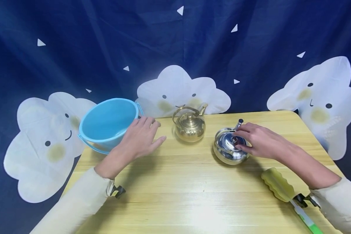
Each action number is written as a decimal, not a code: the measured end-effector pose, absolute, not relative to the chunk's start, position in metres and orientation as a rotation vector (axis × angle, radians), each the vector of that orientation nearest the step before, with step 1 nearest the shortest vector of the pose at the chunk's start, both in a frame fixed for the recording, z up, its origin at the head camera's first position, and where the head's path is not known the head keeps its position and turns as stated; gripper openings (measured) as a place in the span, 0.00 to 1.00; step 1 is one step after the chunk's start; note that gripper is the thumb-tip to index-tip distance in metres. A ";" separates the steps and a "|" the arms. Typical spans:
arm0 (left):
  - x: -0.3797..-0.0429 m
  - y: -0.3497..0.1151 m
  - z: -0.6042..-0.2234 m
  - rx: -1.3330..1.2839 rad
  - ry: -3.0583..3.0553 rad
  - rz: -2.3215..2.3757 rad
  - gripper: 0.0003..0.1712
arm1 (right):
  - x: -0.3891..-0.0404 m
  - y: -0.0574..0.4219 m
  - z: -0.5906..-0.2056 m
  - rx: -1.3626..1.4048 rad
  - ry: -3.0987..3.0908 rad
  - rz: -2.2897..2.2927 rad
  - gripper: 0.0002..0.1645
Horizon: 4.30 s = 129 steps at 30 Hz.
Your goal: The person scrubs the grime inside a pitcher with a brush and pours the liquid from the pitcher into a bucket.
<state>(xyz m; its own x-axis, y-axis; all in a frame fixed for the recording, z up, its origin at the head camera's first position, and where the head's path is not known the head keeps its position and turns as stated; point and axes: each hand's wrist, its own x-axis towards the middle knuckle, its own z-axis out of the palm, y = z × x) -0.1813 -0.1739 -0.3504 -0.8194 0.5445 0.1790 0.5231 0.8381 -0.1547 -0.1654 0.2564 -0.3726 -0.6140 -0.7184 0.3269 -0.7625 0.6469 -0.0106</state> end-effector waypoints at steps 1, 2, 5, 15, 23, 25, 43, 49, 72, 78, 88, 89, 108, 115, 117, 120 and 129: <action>-0.182 -0.173 -0.351 -0.830 -2.798 0.141 0.37 | -0.165 0.256 -0.373 1.191 -2.567 0.216 0.25; -0.182 -0.172 -0.352 -0.836 -2.796 0.140 0.36 | -0.166 0.256 -0.374 1.195 -2.560 0.219 0.25; -0.183 -0.169 -0.354 -0.846 -2.795 0.134 0.35 | -0.166 0.256 -0.375 1.204 -2.545 0.224 0.25; -0.184 -0.156 -0.359 -0.886 -2.822 0.131 0.34 | -0.167 0.254 -0.381 1.222 -2.528 0.211 0.24; -0.184 -0.146 -0.365 -0.939 -2.792 0.092 0.33 | -0.167 0.255 -0.382 1.231 -2.515 0.202 0.22; -0.185 -0.144 -0.367 -0.951 -2.780 0.081 0.32 | -0.167 0.254 -0.382 1.233 -2.510 0.201 0.22; -0.189 -0.121 -0.378 -1.003 -2.811 -0.010 0.31 | -0.168 0.253 -0.385 1.232 -2.502 0.233 0.21; -0.189 -0.113 -0.383 -1.030 -2.779 -0.051 0.27 | -0.168 0.254 -0.388 1.199 -2.528 0.231 0.21; -0.195 -0.084 -0.399 -1.123 -2.737 -0.021 0.26 | -0.171 0.250 -0.393 1.159 -2.514 0.336 0.15; -0.198 -0.077 -0.403 -1.120 -2.743 -0.013 0.26 | -0.172 0.250 -0.397 1.137 -2.506 0.375 0.14; -0.200 -0.065 -0.412 -1.119 -2.795 -0.057 0.27 | -0.173 0.249 -0.401 1.104 -2.514 0.414 0.13; -0.201 -0.064 -0.413 -1.122 -2.792 -0.063 0.27 | -0.173 0.249 -0.401 1.103 -2.516 0.415 0.13; -0.203 -0.033 -0.420 -1.163 -2.762 -0.123 0.27 | -0.172 0.249 -0.402 1.121 -2.497 0.387 0.13; -0.202 -0.023 -0.422 -1.169 -2.790 -0.065 0.29 | -0.172 0.248 -0.402 1.122 -2.491 0.393 0.13; -0.201 -0.020 -0.423 -1.164 -2.791 -0.066 0.28 | -0.172 0.248 -0.402 1.123 -2.489 0.390 0.13; -0.201 -0.015 -0.425 -1.163 -2.782 -0.070 0.29 | -0.171 0.248 -0.402 1.121 -2.485 0.386 0.13; -0.201 0.000 -0.425 -1.119 -2.878 -0.143 0.31 | -0.173 0.248 -0.401 1.114 -2.486 0.376 0.13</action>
<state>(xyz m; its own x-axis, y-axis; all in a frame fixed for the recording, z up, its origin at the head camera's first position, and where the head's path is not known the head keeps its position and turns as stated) -0.2014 -0.0003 -0.4248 -0.7368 0.6714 0.0803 0.6760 0.7338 0.0680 -0.1726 0.2482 -0.4012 -0.6088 -0.6525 0.4512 -0.7567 0.6484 -0.0834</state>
